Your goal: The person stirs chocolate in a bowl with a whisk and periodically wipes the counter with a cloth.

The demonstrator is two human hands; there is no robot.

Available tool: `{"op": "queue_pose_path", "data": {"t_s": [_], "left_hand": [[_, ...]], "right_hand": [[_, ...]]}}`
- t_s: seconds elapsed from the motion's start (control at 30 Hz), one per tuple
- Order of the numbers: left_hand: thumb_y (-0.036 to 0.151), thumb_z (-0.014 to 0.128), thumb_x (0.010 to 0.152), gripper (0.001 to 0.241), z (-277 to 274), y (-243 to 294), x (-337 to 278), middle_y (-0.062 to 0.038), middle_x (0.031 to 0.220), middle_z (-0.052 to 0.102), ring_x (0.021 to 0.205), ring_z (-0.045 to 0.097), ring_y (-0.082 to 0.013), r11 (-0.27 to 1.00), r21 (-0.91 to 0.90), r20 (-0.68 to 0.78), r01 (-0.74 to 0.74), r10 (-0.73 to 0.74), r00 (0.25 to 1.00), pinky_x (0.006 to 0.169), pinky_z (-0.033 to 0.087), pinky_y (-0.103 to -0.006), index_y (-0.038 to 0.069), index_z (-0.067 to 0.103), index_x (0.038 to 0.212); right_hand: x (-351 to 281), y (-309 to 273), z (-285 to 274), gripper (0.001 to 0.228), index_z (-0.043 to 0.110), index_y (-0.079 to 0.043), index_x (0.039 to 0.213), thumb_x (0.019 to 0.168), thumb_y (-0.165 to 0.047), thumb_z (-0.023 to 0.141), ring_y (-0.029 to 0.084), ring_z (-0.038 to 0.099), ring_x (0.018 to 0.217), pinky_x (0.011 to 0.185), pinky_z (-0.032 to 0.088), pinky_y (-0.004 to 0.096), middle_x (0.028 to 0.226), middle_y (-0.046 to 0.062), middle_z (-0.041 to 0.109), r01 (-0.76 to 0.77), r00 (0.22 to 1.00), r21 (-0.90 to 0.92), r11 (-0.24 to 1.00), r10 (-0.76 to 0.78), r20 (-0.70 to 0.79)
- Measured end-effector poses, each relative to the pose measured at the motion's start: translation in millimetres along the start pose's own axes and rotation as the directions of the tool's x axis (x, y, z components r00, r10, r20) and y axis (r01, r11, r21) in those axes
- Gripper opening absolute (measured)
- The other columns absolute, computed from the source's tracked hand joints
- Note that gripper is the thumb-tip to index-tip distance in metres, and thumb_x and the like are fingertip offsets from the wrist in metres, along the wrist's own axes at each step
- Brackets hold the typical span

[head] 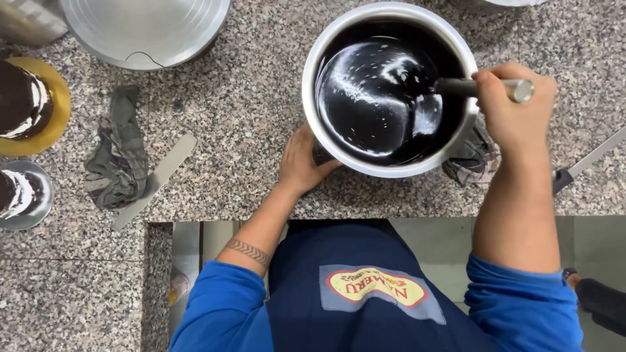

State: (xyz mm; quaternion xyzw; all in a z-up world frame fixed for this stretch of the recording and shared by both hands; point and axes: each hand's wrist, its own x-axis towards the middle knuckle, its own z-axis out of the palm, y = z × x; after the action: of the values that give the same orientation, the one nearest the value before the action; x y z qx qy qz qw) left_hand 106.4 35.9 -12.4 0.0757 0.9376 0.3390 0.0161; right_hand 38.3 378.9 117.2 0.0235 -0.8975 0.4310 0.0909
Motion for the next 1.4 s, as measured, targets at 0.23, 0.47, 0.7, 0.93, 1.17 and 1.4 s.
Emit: {"op": "queue_pose_path", "data": {"t_s": [0.23, 0.47, 0.7, 0.93, 1.17, 1.4], "left_hand": [[0.042, 0.093, 0.073, 0.099, 6, -11, -3, -0.023, 0.149, 0.051, 0.142, 0.045, -0.0417, 0.996, -0.065, -0.108, -0.065, 0.058, 0.992, 0.119, 0.034, -0.0524, 0.004, 0.041, 0.148], [0.043, 0.092, 0.071, 0.105, -4, -2, -1, -0.023, 0.152, 0.048, 0.143, 0.043, -0.0408, 0.991, -0.127, -0.095, -0.038, 0.025, 0.995, 0.120, 0.032, -0.0536, 0.004, 0.037, 0.151], [0.046, 0.085, 0.077, 0.097, 9, -20, -1, -0.023, 0.156, 0.044, 0.145, 0.040, -0.0401, 0.990, -0.140, -0.049, 0.008, -0.015, 0.999, 0.120, 0.028, -0.0529, 0.005, 0.039, 0.152], [0.044, 0.049, 0.105, 0.054, 40, -104, 33, -0.015, 0.130, 0.069, 0.119, 0.066, -0.0267, 0.621, -0.770, 0.053, 0.145, -0.164, 0.985, 0.104, 0.048, -0.0406, 0.004, 0.062, 0.139], [0.054, 0.044, 0.109, 0.061, -17, -61, 128, -0.011, 0.103, 0.073, 0.091, 0.068, -0.0211, 0.376, -0.917, 0.057, 0.131, -0.203, 0.978, 0.083, 0.055, -0.0381, 0.000, 0.070, 0.117], [0.038, 0.047, 0.104, 0.046, -12, 15, 60, -0.016, 0.078, 0.068, 0.071, 0.067, -0.0291, 0.674, -0.679, -0.003, 0.292, -0.400, 0.916, 0.068, 0.052, -0.0463, -0.003, 0.067, 0.097]], "right_hand": [[-1, -26, 39, 0.022, 0.078, -0.001, 0.109, 0.098, -0.016, 0.066, 0.006, 0.058, 0.067, 0.060, 0.042, 0.024, 0.077, 0.001, 0.067, 0.032, 0.986, 0.225, 0.974, -0.069, 0.155], [-24, -62, -11, 0.024, 0.078, -0.004, 0.103, 0.087, -0.019, 0.067, 0.007, 0.054, 0.059, 0.053, 0.039, 0.026, 0.066, 0.003, 0.064, 0.017, 0.912, 0.103, 0.995, -0.057, 0.406], [-21, -50, -25, 0.019, 0.078, 0.000, 0.101, 0.093, -0.013, 0.067, 0.009, 0.056, 0.058, 0.051, 0.041, 0.026, 0.069, 0.008, 0.066, 0.022, 0.989, -0.138, 0.990, -0.001, 0.151], [-22, 1, 17, 0.017, 0.077, 0.001, 0.104, 0.100, -0.012, 0.068, 0.009, 0.061, 0.072, 0.065, 0.048, 0.024, 0.075, 0.005, 0.068, 0.097, 0.993, 0.127, 0.987, -0.105, 0.053], [-59, -79, 50, 0.019, 0.076, -0.004, 0.107, 0.090, -0.011, 0.072, 0.017, 0.067, 0.069, 0.061, 0.052, 0.029, 0.082, 0.008, 0.070, 0.375, 0.896, 0.109, 0.921, -0.390, 0.211], [-54, -96, 67, 0.022, 0.077, -0.012, 0.104, 0.083, -0.019, 0.080, 0.026, 0.064, 0.065, 0.059, 0.050, 0.037, 0.076, 0.006, 0.063, 0.551, 0.830, -0.108, 0.828, -0.529, 0.179]]}}
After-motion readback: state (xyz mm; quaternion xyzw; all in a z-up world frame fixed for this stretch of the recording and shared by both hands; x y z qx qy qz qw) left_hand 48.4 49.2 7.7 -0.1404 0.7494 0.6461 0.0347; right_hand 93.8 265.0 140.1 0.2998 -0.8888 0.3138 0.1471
